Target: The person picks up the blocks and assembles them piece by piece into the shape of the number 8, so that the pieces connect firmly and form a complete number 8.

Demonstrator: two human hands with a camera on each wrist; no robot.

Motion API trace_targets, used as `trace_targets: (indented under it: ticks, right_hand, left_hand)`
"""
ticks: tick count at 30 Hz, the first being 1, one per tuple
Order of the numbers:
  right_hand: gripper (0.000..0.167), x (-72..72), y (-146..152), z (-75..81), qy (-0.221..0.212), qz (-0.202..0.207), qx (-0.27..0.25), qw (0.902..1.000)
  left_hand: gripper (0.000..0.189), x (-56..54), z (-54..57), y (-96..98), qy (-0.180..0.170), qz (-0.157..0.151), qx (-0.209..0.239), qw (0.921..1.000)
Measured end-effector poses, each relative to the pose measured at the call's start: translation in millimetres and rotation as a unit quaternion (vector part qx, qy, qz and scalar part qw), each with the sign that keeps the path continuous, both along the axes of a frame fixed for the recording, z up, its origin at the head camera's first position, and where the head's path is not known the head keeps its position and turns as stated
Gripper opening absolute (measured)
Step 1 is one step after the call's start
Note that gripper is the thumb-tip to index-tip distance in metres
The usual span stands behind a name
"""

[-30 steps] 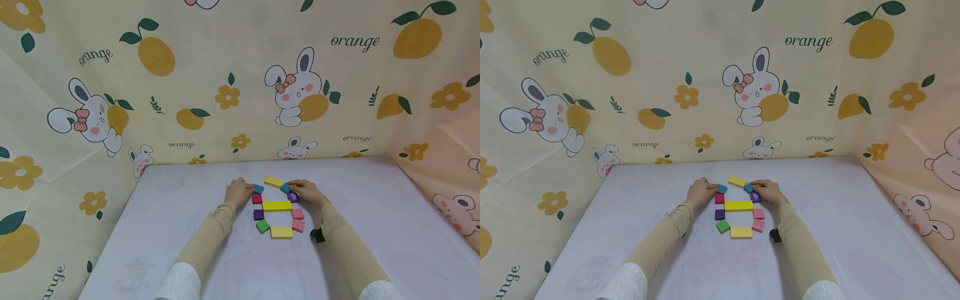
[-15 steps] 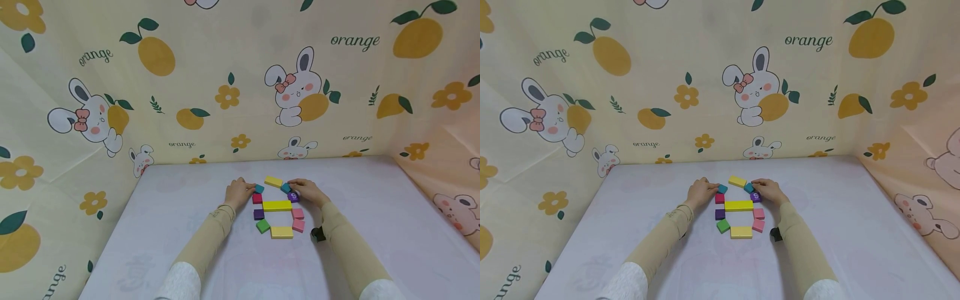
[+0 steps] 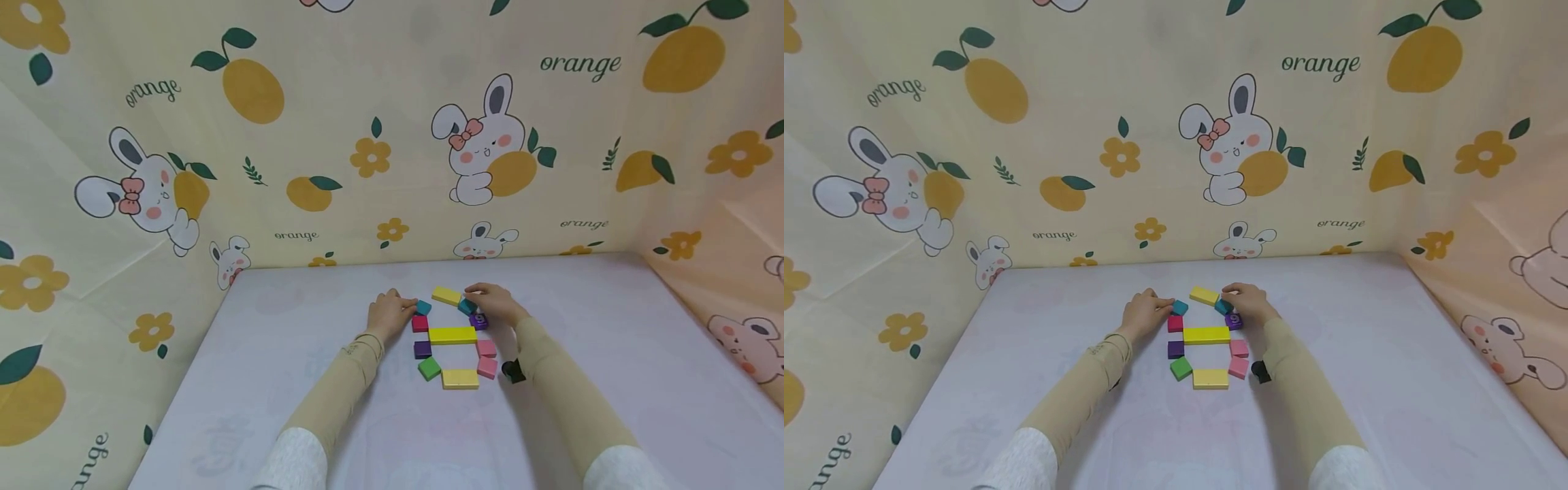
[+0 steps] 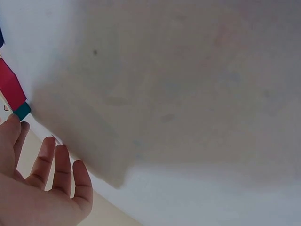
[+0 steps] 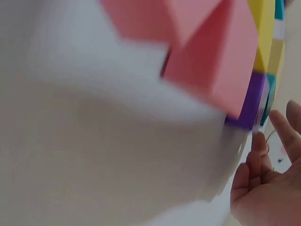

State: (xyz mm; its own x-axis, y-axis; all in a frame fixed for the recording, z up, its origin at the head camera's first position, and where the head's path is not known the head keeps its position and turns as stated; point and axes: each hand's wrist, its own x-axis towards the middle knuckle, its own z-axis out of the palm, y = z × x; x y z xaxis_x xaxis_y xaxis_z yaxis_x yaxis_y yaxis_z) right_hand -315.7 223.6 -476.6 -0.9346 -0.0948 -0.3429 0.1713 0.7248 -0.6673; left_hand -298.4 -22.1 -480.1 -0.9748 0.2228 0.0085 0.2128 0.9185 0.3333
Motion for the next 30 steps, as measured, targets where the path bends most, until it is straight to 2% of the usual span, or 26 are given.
trace_targets:
  ticks: [6, 15, 23, 30]
  right_hand:
    - [0.041, -1.5, -20, 4.4, 0.058, 0.008, 0.053, 0.9969]
    - [0.033, -1.2, -35, 8.3, 0.096, 0.001, 0.108, 0.9895]
    - [0.031, -2.6, -35, 1.1, 0.094, -0.016, 0.095, 0.9909]
    - [0.031, -2.2, -38, -0.3, 0.095, -0.01, 0.091, 0.9912]
  left_hand:
    - [0.027, -0.8, -2.3, -1.0, 0.007, -0.004, -0.004, 1.0]
    - [0.028, -2.2, -4.1, 0.2, 0.004, -0.002, -0.008, 1.0]
    - [0.029, -1.4, -3.0, 0.9, -0.004, 0.003, -0.005, 1.0]
    - [0.029, -1.7, -3.9, 0.3, -0.008, 0.007, 0.002, 0.9999]
